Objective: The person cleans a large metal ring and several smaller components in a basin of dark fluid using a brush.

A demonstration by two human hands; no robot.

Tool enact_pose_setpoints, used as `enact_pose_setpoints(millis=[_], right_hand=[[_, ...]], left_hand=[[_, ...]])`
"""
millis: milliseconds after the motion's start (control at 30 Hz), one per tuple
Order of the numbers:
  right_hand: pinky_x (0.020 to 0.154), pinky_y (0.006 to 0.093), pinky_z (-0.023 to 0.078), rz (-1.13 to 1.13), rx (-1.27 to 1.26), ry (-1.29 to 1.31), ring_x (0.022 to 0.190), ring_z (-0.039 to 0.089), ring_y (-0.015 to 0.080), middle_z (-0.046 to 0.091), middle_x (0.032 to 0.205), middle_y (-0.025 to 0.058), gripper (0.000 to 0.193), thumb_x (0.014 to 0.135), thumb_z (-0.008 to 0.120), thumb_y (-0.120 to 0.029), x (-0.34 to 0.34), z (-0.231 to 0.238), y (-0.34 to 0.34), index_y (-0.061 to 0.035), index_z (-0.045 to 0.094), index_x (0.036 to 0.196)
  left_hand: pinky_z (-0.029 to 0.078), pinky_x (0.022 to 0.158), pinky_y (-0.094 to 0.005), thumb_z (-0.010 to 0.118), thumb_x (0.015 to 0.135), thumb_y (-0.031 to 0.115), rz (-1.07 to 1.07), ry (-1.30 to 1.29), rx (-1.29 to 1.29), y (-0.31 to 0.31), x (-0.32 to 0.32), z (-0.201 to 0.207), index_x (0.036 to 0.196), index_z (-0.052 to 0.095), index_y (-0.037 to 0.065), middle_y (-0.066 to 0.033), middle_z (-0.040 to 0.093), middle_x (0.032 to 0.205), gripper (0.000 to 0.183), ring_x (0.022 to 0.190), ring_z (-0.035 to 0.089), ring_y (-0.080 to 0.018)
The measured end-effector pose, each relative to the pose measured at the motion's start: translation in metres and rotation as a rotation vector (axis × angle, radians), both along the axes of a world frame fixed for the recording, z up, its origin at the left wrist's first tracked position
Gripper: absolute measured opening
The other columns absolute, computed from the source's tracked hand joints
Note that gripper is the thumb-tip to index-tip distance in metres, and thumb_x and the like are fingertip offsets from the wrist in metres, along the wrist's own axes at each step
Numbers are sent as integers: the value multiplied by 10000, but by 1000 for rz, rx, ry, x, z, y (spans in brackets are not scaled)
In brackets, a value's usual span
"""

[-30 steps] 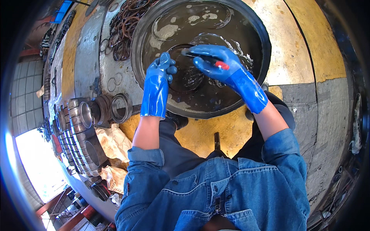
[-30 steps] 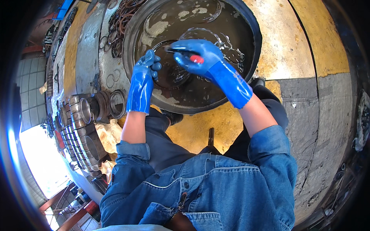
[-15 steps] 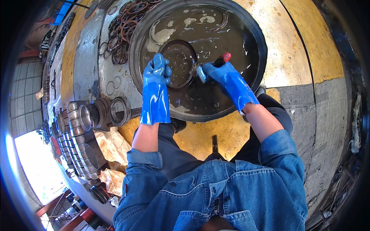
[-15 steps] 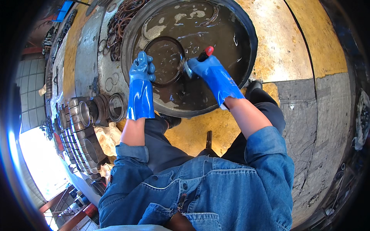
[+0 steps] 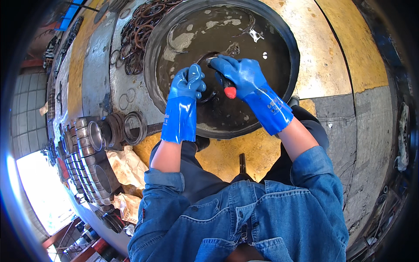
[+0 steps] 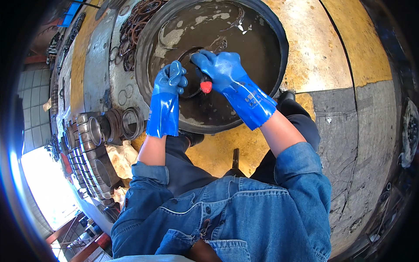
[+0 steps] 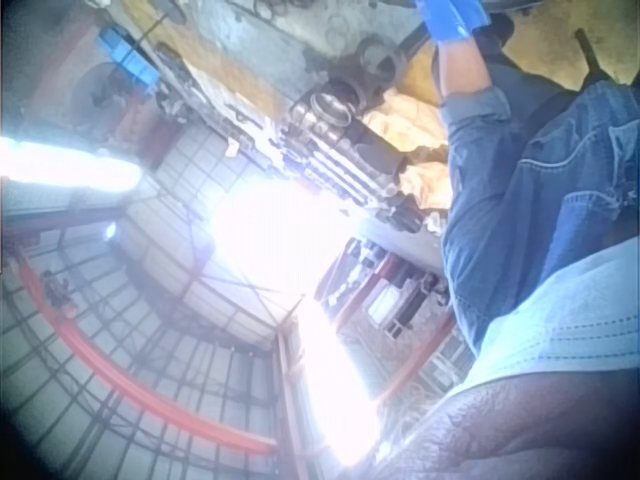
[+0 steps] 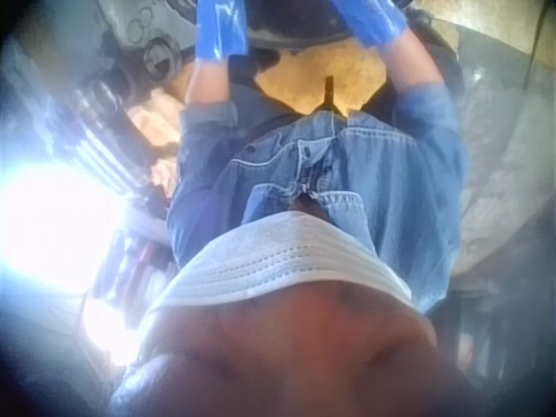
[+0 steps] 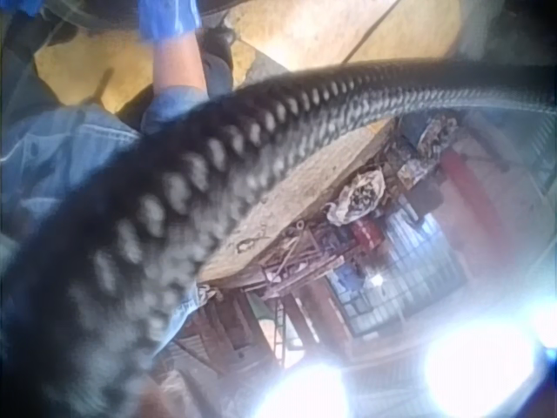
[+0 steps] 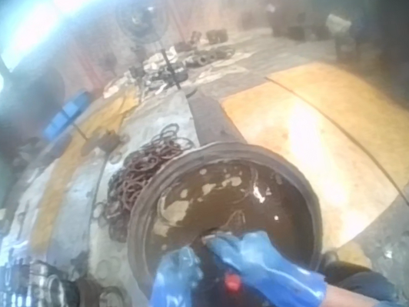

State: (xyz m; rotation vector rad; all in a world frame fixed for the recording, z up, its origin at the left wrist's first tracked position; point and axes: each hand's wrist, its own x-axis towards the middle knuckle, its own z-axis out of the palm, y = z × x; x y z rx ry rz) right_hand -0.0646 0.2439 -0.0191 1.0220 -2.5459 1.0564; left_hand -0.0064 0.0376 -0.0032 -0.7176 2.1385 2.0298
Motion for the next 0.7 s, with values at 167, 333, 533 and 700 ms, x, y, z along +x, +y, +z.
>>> enact_pose_setpoints(millis=[167, 333, 533, 700], right_hand=[[826, 431, 593, -267, 69, -258, 945, 740, 353, 758, 1037, 131, 283, 901, 657, -224, 7, -15, -10, -180, 737, 1169], [816, 404, 557, -334, 95, -1110, 918, 715, 306, 748, 955, 159, 310, 900, 652, -341, -7, -26, -13, -80, 768, 1022], [687, 307, 505, -36, -330, -1275, 724, 644, 130, 727, 812, 62, 279, 914, 677, -272, 24, 11, -7, -21, 775, 983], [771, 362, 576, -311, -215, -376, 852, 752, 267, 775, 925, 112, 267, 895, 721, -291, 14, 17, -6, -120, 772, 1093]], left_hand=[[448, 488, -227, 651, 1037, 333, 26, 81, -85, 22, 6, 2, 1079, 630, 38, -23, 636, 828, 299, 623, 588, -86], [450, 487, -235, 658, 1033, 341, -59, 76, -2, 9, 2, -12, 1093, 627, 25, -40, 652, 820, 323, 619, 591, -93], [465, 521, -240, 675, 1022, 349, -19, 44, -51, 9, 7, -8, 1196, 604, -6, -48, 643, 810, 402, 631, 586, -96], [464, 512, -239, 686, 1016, 351, -44, 77, -39, 8, 4, -10, 1199, 596, -15, -54, 659, 843, 420, 622, 585, -95]])
